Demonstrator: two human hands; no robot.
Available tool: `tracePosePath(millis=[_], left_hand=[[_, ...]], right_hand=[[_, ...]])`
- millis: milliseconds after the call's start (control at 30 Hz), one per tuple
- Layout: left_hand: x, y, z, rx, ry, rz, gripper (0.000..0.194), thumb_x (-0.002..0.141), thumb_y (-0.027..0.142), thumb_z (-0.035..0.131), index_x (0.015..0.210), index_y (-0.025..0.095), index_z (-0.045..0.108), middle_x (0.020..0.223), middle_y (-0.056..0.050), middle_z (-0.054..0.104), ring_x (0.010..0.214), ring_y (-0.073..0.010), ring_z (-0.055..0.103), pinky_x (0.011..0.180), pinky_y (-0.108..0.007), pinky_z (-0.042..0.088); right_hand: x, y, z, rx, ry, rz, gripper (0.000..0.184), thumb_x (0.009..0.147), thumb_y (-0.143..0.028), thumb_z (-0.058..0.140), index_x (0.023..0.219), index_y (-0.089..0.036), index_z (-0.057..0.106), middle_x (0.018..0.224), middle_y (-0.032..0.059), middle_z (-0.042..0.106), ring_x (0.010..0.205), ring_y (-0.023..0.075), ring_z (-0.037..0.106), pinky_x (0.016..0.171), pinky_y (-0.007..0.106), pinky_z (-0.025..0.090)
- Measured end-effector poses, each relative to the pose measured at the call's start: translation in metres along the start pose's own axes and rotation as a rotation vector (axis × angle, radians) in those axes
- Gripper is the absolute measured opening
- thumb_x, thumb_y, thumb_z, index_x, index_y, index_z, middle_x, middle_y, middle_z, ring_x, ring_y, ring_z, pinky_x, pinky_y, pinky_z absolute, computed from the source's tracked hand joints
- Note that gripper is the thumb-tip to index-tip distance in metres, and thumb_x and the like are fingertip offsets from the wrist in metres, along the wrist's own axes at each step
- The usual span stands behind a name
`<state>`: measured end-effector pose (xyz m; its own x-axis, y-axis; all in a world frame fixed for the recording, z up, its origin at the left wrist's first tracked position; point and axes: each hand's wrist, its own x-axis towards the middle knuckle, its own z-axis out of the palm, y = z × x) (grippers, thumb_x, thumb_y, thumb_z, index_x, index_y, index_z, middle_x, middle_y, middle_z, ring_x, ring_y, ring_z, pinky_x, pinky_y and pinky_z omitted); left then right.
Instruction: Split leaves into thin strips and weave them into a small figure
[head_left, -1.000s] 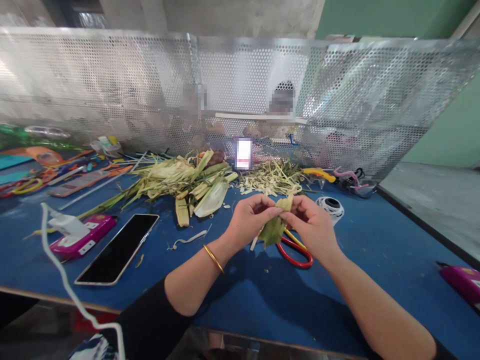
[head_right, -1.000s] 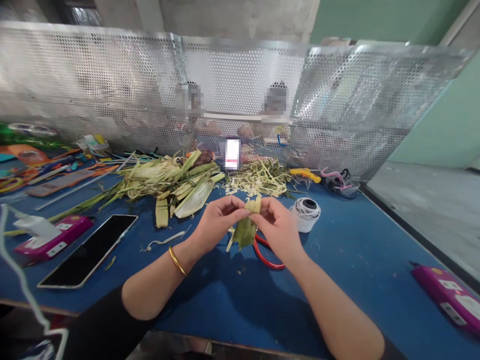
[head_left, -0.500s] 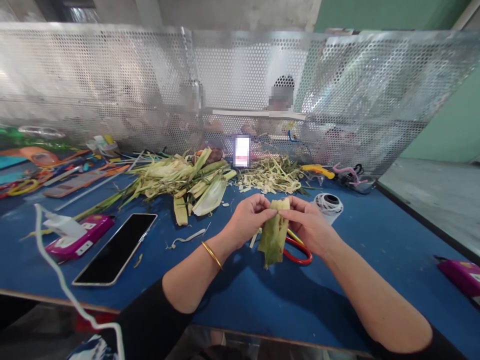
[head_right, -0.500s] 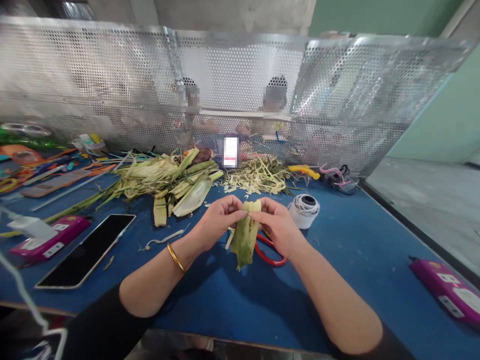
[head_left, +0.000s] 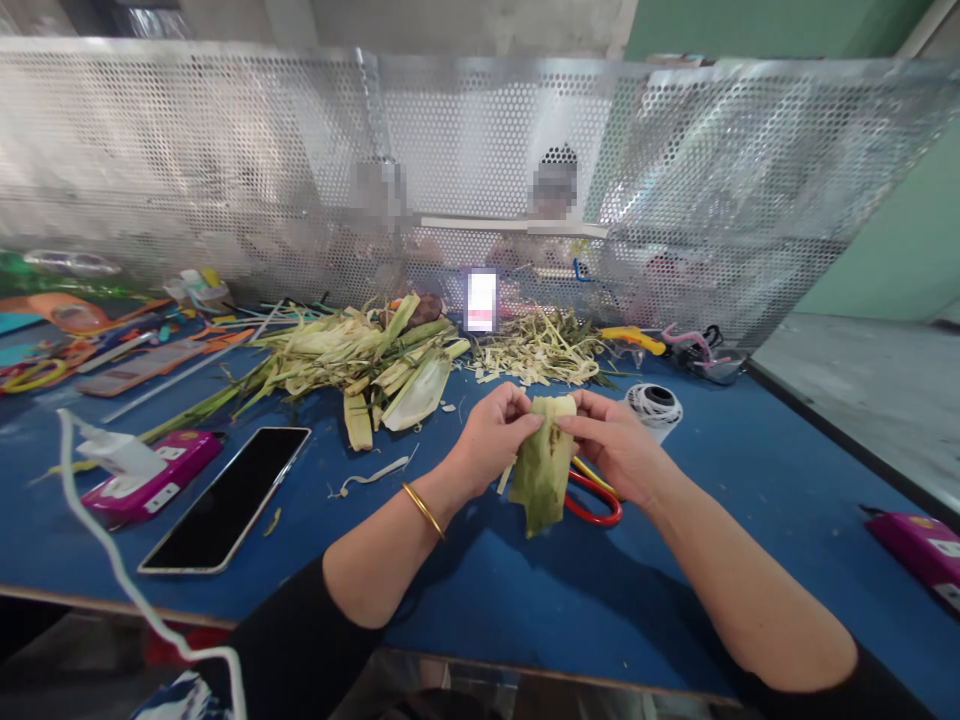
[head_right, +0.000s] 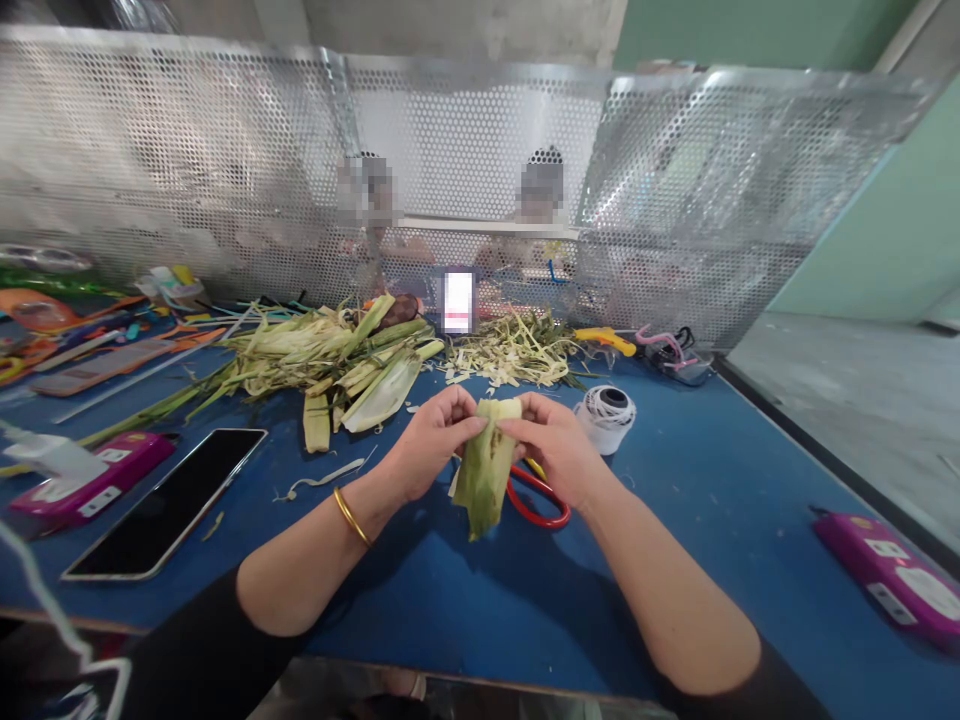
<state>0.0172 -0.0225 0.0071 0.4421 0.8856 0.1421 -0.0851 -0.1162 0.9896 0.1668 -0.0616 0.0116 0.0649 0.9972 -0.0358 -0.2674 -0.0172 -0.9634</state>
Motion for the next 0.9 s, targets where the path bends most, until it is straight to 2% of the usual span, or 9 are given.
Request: tracePosePath(millis=[100, 200, 300, 467, 600, 700, 800, 900], left_hand=[[0.000, 0.000, 0.001, -0.011, -0.006, -0.022, 0.015, 0.073, 0.020, 0.057, 0.071, 0.019, 0.042, 0.060, 0.007, 0.043, 0.054, -0.0069, 0.041, 0.051, -0.019, 0.033], [0.000, -0.001, 0.001, -0.013, -0.011, -0.032, 0.015, 0.073, 0.022, 0.057, 0.070, 0.019, 0.043, 0.060, 0.007, 0.044, 0.055, -0.0069, 0.041, 0.051, -0.019, 0.032], [0.000, 0.000, -0.001, -0.031, 0.006, -0.044, 0.015, 0.071, 0.022, 0.058, 0.069, 0.018, 0.044, 0.060, 0.007, 0.043, 0.054, -0.0062, 0.039, 0.050, -0.018, 0.031], [-0.001, 0.002, -0.003, -0.227, -0.028, -0.200, 0.016, 0.065, 0.023, 0.062, 0.071, 0.019, 0.047, 0.062, 0.005, 0.048, 0.056, -0.0085, 0.047, 0.049, -0.020, 0.035], [-0.002, -0.001, -0.001, -0.303, -0.093, -0.306, 0.027, 0.062, 0.033, 0.071, 0.074, 0.017, 0.054, 0.067, 0.002, 0.055, 0.057, -0.0092, 0.051, 0.051, -0.020, 0.038], [-0.002, -0.005, 0.001, -0.232, -0.059, -0.254, 0.031, 0.060, 0.037, 0.074, 0.067, 0.016, 0.053, 0.063, 0.003, 0.053, 0.054, -0.0075, 0.048, 0.050, -0.019, 0.036], [-0.001, -0.008, 0.001, -0.170, 0.019, -0.163, 0.027, 0.064, 0.036, 0.070, 0.065, 0.016, 0.052, 0.060, 0.004, 0.051, 0.052, -0.0069, 0.045, 0.051, -0.019, 0.036], [0.003, -0.011, -0.001, -0.085, 0.093, -0.063, 0.022, 0.068, 0.033, 0.065, 0.065, 0.017, 0.051, 0.058, 0.006, 0.049, 0.052, -0.0069, 0.043, 0.052, -0.019, 0.036]], right_hand=[[0.001, -0.001, -0.001, 0.002, 0.018, 0.030, 0.031, 0.053, -0.024, 0.082, 0.077, -0.017, 0.064, 0.058, -0.0058, 0.060, 0.044, 0.0058, 0.047, 0.040, 0.019, 0.031], [0.002, 0.000, -0.002, 0.058, 0.008, 0.133, 0.031, 0.050, -0.023, 0.083, 0.072, -0.017, 0.062, 0.058, -0.0041, 0.061, 0.049, 0.0085, 0.053, 0.046, 0.021, 0.040], [0.002, 0.001, -0.003, 0.119, 0.013, 0.135, 0.032, 0.048, -0.021, 0.084, 0.066, -0.017, 0.059, 0.059, -0.0029, 0.064, 0.053, 0.0097, 0.057, 0.053, 0.022, 0.046], [0.003, 0.003, -0.003, 0.059, 0.026, 0.046, 0.030, 0.053, -0.025, 0.083, 0.066, -0.018, 0.057, 0.053, -0.0052, 0.059, 0.044, 0.0069, 0.049, 0.041, 0.019, 0.036], [0.002, 0.005, -0.002, -0.064, 0.041, -0.047, 0.029, 0.055, -0.027, 0.082, 0.072, -0.018, 0.060, 0.053, -0.0063, 0.056, 0.042, 0.0054, 0.043, 0.038, 0.019, 0.029], [0.002, 0.006, -0.001, -0.079, 0.050, -0.047, 0.031, 0.053, -0.026, 0.082, 0.075, -0.017, 0.062, 0.059, -0.0051, 0.059, 0.048, 0.0060, 0.048, 0.042, 0.018, 0.034], [0.001, 0.005, -0.002, -0.025, -0.014, 0.025, 0.032, 0.052, -0.025, 0.084, 0.071, -0.017, 0.060, 0.063, -0.0037, 0.062, 0.056, 0.0084, 0.056, 0.053, 0.021, 0.045], [0.000, 0.004, -0.003, -0.015, -0.067, 0.084, 0.033, 0.051, -0.024, 0.084, 0.069, -0.018, 0.057, 0.063, -0.0045, 0.061, 0.057, 0.0094, 0.058, 0.055, 0.023, 0.048]])
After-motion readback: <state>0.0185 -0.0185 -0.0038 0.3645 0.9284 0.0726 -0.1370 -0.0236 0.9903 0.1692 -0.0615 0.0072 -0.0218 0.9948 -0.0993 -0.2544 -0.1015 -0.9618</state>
